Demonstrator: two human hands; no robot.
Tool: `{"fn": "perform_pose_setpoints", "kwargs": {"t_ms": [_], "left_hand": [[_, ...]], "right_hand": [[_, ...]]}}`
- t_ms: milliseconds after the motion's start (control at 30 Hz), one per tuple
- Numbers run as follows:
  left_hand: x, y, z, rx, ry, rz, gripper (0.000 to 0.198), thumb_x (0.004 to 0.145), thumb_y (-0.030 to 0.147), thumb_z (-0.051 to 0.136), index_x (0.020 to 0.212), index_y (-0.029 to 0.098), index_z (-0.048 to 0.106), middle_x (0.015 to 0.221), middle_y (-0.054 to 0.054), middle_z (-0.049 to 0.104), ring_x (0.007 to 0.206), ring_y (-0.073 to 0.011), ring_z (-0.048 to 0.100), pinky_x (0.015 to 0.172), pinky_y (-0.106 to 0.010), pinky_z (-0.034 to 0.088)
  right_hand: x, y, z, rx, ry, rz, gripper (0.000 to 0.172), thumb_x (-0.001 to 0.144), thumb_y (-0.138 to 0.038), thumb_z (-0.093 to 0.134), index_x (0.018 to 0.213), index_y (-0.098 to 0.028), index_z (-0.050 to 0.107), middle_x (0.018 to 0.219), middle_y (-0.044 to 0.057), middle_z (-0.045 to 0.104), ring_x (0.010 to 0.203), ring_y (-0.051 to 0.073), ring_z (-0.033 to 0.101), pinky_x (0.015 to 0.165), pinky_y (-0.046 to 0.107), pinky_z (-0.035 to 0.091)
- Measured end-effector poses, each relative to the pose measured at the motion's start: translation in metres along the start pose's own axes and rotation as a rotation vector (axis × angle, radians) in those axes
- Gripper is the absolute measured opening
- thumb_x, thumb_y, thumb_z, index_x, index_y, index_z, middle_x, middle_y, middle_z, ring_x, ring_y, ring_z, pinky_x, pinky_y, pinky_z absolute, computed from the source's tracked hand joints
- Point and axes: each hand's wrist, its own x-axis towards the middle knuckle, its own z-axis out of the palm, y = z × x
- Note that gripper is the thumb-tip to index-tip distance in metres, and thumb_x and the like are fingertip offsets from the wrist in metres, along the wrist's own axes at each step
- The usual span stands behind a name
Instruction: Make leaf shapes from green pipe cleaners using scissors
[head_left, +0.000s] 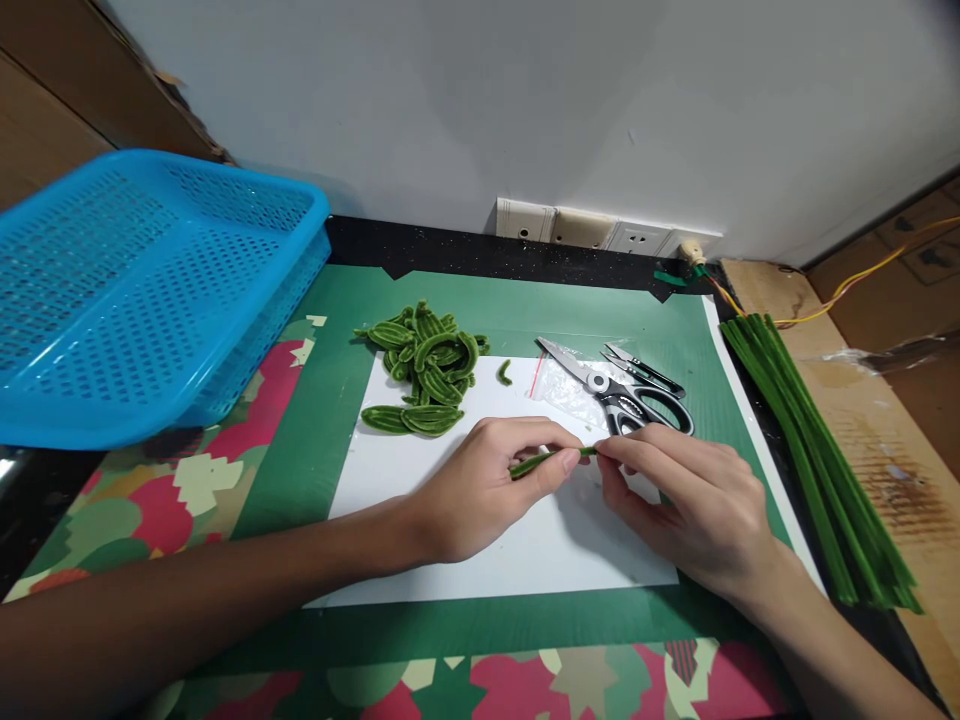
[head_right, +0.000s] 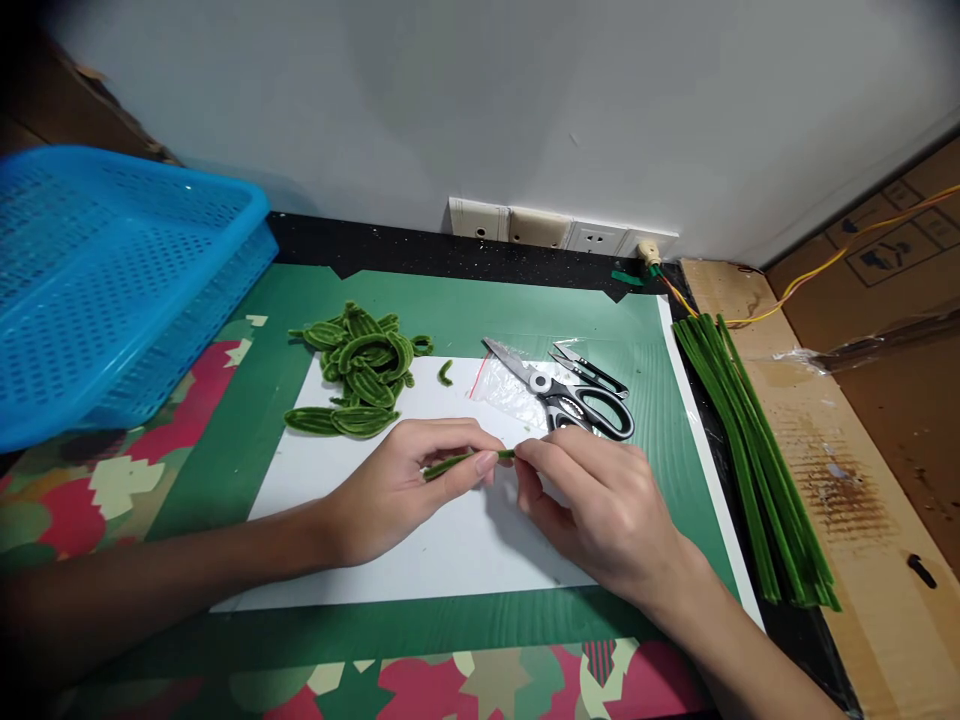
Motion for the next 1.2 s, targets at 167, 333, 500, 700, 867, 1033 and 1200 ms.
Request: {"fn": "perform_pose_setpoints", "kwargs": {"t_ms": [167, 333, 500, 700, 867, 1033, 1200], "left_hand": [[0.000, -0.002, 0.000, -0.078, 0.019, -0.017, 0.024, 0.107, 0.027, 0.062, 0.092, 0.016, 0.078, 0.084, 0.001, 0.072, 0.077, -0.0112, 0.061, 0.072, -0.022, 0.046], [-0.002, -0.003, 0.001, -0.197, 0.065, -0.050, 0.021, 0.103, 0.030, 0.069, 0.096, 0.016, 0.083, 0.077, -0.001, 0.072, 0.069, -0.0117, 0.060, 0.061, -0.021, 0.046], [-0.002, -0.001, 0.001, -0.230, 0.107, -0.035, 0.020, 0.101, 0.027, 0.071, 0.095, 0.014, 0.085, 0.076, -0.004, 0.074, 0.067, -0.0125, 0.061, 0.056, -0.022, 0.046], [0.000, 0.002, -0.001, -0.234, 0.081, -0.013, 0.025, 0.101, 0.026, 0.071, 0.086, 0.013, 0.085, 0.076, -0.006, 0.075, 0.065, -0.0123, 0.060, 0.055, -0.023, 0.045], [0.000, 0.000, -0.001, -0.237, 0.074, 0.001, 0.026, 0.102, 0.026, 0.070, 0.084, 0.013, 0.084, 0.077, -0.006, 0.075, 0.065, -0.0125, 0.060, 0.057, -0.024, 0.045], [-0.001, 0.001, 0.000, -0.192, 0.131, 0.014, 0.024, 0.101, 0.025, 0.070, 0.085, 0.013, 0.082, 0.078, -0.006, 0.074, 0.068, -0.0130, 0.060, 0.058, -0.024, 0.045], [-0.001, 0.001, 0.002, -0.169, 0.189, 0.024, 0.020, 0.102, 0.022, 0.069, 0.088, 0.013, 0.080, 0.082, -0.004, 0.074, 0.074, -0.0125, 0.062, 0.062, -0.023, 0.044]], "right_hand": [[0.003, -0.003, -0.003, 0.340, -0.052, 0.264, 0.011, 0.097, -0.009, 0.068, 0.099, -0.017, 0.075, 0.076, 0.001, 0.072, 0.060, 0.011, 0.061, 0.058, 0.024, 0.051], [-0.001, -0.002, -0.004, 0.596, -0.023, 0.480, 0.011, 0.096, -0.013, 0.074, 0.097, -0.023, 0.079, 0.088, 0.002, 0.080, 0.071, 0.013, 0.071, 0.063, 0.024, 0.058], [0.003, -0.006, -0.004, 0.827, -0.014, 0.663, 0.007, 0.095, -0.018, 0.078, 0.089, -0.020, 0.080, 0.069, -0.001, 0.073, 0.053, 0.009, 0.063, 0.050, 0.019, 0.054], [0.005, -0.006, 0.005, 1.180, -0.011, 0.827, 0.010, 0.088, -0.025, 0.087, 0.086, -0.018, 0.080, 0.063, 0.000, 0.071, 0.040, 0.009, 0.058, 0.035, 0.017, 0.049], [-0.003, -0.004, 0.012, 1.277, 0.027, 0.855, 0.008, 0.089, -0.024, 0.086, 0.088, -0.019, 0.081, 0.065, 0.000, 0.073, 0.038, 0.008, 0.057, 0.033, 0.017, 0.047], [-0.002, -0.009, 0.008, 0.894, 0.104, 0.672, 0.007, 0.093, -0.014, 0.079, 0.095, -0.021, 0.083, 0.072, 0.001, 0.076, 0.049, 0.010, 0.065, 0.045, 0.020, 0.056], [0.001, -0.009, 0.004, 0.738, 0.085, 0.589, 0.020, 0.093, -0.013, 0.077, 0.110, -0.022, 0.082, 0.085, 0.002, 0.079, 0.062, 0.013, 0.072, 0.054, 0.024, 0.062]]}}
